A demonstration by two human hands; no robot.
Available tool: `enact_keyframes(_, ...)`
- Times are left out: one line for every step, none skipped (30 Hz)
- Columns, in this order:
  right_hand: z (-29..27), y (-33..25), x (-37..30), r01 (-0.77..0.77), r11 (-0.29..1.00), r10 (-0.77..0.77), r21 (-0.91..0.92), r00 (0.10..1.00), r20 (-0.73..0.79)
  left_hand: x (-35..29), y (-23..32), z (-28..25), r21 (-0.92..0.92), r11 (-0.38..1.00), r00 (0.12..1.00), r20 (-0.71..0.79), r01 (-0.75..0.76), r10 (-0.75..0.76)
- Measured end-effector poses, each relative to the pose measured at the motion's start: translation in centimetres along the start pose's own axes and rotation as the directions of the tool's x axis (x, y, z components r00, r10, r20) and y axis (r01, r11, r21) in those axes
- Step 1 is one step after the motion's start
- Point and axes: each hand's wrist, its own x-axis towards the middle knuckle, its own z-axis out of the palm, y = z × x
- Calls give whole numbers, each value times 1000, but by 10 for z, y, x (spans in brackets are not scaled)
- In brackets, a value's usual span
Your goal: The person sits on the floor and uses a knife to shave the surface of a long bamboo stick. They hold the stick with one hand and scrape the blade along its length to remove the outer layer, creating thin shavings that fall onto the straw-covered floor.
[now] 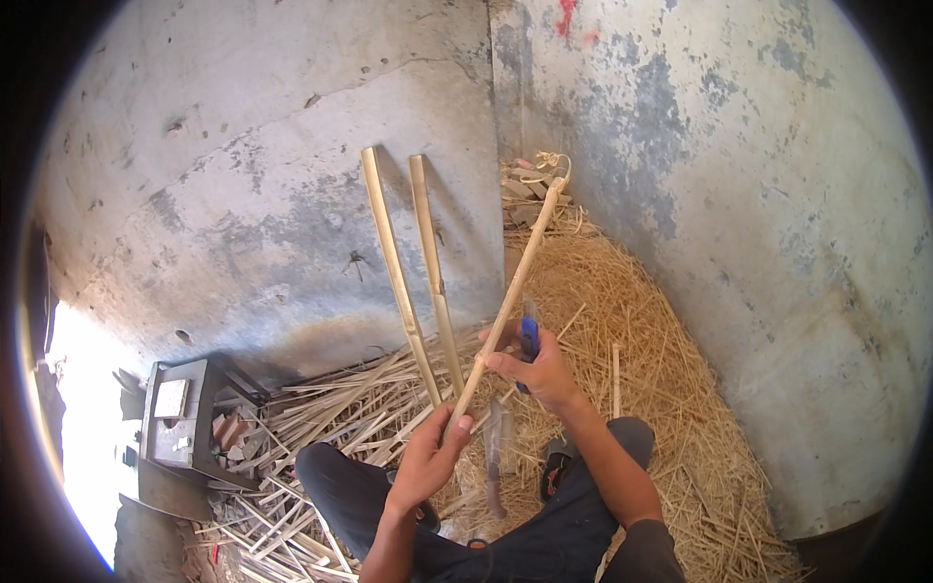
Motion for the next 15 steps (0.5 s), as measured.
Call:
enact_keyframes(2,-2,0,21,1000,-22,-14,1000,-4,1,-4,0,21,999,999,-22,-37,37)
enact_keyframes(5,-7,-1,39,999,-39,-38,999,-2,3,-2,0,42,996,996,-45,-73,75)
enact_keyframes(9,-14,-3,56,997,-56,-62,998,-1,1,2,-1,33,998,998,-48,-46,47)
enact_keyframes(9,-16,-4,77,992,-78,-99,997,0,-3,8,-3,23,1000,999,-50,-18,20)
enact_keyframes(9,-18,-5,99,985,-100,-139,995,-2,-6,15,-4,12,1000,999,-52,9,-9)
enact_keyframes(4,-19,-10,124,974,-127,-192,992,-4,-8,18,-6,31,999,999,-44,19,-18)
enact_keyframes(4,-20,-13,166,939,-169,-301,986,17,-10,20,-8,50,998,999,-37,29,-27)
enact_keyframes(7,-22,-16,206,893,-207,-401,977,40,-12,20,-10,71,997,999,-33,42,-40)
enact_keyframes(12,-26,-22,261,798,-252,-543,963,92,-13,20,-11,81,997,999,-50,13,-9)
enact_keyframes(18,-31,-26,312,678,-287,-666,946,150,-14,19,-11,93,996,998,-66,-16,22)
enact_keyframes(23,-33,-31,357,598,-318,-718,928,197,-15,19,-11,103,994,995,-78,-46,55)
enact_keyframes(30,-34,-35,398,511,-342,-762,907,245,-15,21,-11,107,993,995,-80,-48,56)
enact_keyframes(34,-35,-38,437,418,-362,-796,884,295,-15,24,-11,111,993,995,-83,-49,58)
enact_keyframes(38,-37,-40,439,388,-360,-810,882,306,-16,26,-11,114,992,994,-87,-51,61)
enact_keyframes(41,-40,-42,442,357,-357,-823,879,317,-16,27,-11,121,992,995,-89,-41,52)
